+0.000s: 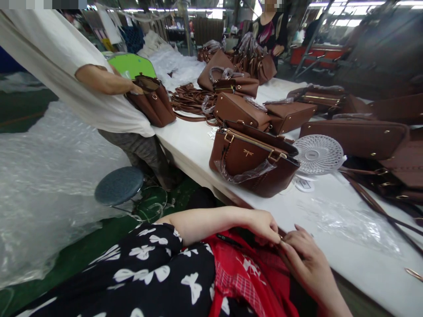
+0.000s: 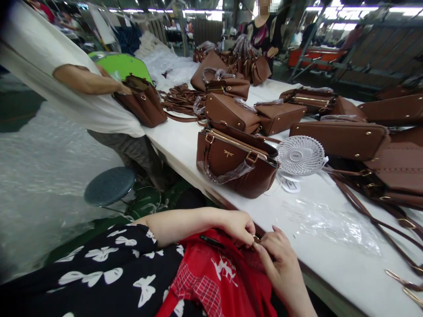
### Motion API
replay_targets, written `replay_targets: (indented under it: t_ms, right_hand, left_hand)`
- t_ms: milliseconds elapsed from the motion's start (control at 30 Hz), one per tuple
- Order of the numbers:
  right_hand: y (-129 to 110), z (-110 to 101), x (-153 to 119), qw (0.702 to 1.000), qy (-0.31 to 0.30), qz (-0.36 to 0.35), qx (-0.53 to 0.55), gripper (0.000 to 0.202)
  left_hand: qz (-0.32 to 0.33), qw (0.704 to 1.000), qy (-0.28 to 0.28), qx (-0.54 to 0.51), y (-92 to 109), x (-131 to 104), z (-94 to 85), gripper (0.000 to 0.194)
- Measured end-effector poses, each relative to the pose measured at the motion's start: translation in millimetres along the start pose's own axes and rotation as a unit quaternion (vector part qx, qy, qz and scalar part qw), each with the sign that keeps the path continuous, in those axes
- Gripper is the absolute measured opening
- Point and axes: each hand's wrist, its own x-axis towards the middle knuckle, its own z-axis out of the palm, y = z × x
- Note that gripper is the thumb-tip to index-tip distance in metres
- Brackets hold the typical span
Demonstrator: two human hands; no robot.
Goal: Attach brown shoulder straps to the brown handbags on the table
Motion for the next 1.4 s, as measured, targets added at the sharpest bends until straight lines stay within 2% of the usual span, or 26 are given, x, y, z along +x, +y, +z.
replay_targets:
  t_ms: [67, 133, 233, 267, 333, 400, 533, 600, 667, 800, 867, 967, 1067, 1200, 1333, 1400]
  right_hand:
    - [-10.4, 2.6, 2.0, 0.997, 0.030, 0.005, 0.070, 0.019]
    - [-17.1, 4.4, 1.2, 0.979, 0.088, 0.031, 0.181, 0.025]
    - [-20.0, 4.4, -3.5, 0.912, 0.187, 0.067, 0.359, 0.031]
    - [-19.4, 3.2, -5.6, 0.892, 0.200, 0.077, 0.398, 0.036]
    - [-16.8, -1.4, -9.9, 0.880, 0.164, 0.099, 0.435, 0.049]
    - [-13.1, -8.2, -13.8, 0.887, 0.087, 0.135, 0.433, 0.055]
    - [-7.2, -17.1, -15.7, 0.915, -0.114, 0.254, 0.291, 0.040]
    - [-7.7, -14.4, -12.6, 0.923, -0.162, 0.279, 0.209, 0.040]
    - [-10.6, -8.4, -8.0, 0.936, -0.138, 0.267, 0.186, 0.040]
    - [-15.0, 1.2, -2.0, 0.958, -0.035, 0.198, 0.204, 0.033]
    - [-12.4, 2.0, -3.9, 0.959, 0.018, 0.187, 0.212, 0.032]
    - [-3.2, 1.3, -11.8, 0.940, 0.113, 0.209, 0.244, 0.031]
    - [2.5, 2.9, -18.6, 0.904, 0.185, 0.222, 0.315, 0.024]
    - [-2.3, 7.3, -17.8, 0.862, 0.228, 0.204, 0.403, 0.015]
    - [-2.9, 8.0, -14.0, 0.845, 0.266, 0.173, 0.430, 0.023]
    - [-0.1, 8.1, -12.2, 0.845, 0.242, 0.166, 0.447, 0.015]
  left_hand:
    - [0.006, 0.998, -0.018, -0.055, -5.2, 2.9, -2.0, 0.012]
    - [0.013, 0.994, -0.035, -0.100, -12.0, 6.7, -3.8, 0.013]
    - [0.021, 0.992, -0.033, -0.123, -20.7, 11.6, -5.1, 0.011]
    - [0.023, 0.991, -0.032, -0.124, -22.7, 12.8, -5.1, 0.011]
    - [0.024, 0.993, -0.031, -0.113, -25.2, 14.8, -4.6, 0.010]
    - [0.018, 0.996, -0.025, -0.088, -26.8, 17.0, -3.8, 0.011]
    - [-0.012, 0.997, -0.027, -0.071, -30.3, 21.8, -1.0, 0.015]
    - [-0.009, 0.996, -0.034, -0.076, -31.2, 22.5, 0.4, 0.017]
    - [0.009, 0.997, -0.033, -0.075, -30.6, 21.4, 0.4, 0.017]
    - [0.044, 0.997, -0.053, -0.047, -29.1, 18.0, -5.7, 0.014]
    - [0.051, 0.997, -0.061, -0.025, -31.9, 19.0, -10.2, 0.012]
    - [0.052, 0.994, -0.087, -0.031, -41.6, 24.9, -15.4, 0.013]
    - [0.067, 0.985, -0.129, -0.097, -51.6, 31.6, -16.7, 0.016]
    - [0.076, 0.980, -0.109, -0.150, -56.4, 34.7, -12.9, 0.018]
    - [0.036, 0.981, -0.081, -0.172, -54.8, 29.4, -6.4, 0.019]
    - [0.014, 0.976, -0.063, -0.208, -51.8, 23.3, -5.5, 0.020]
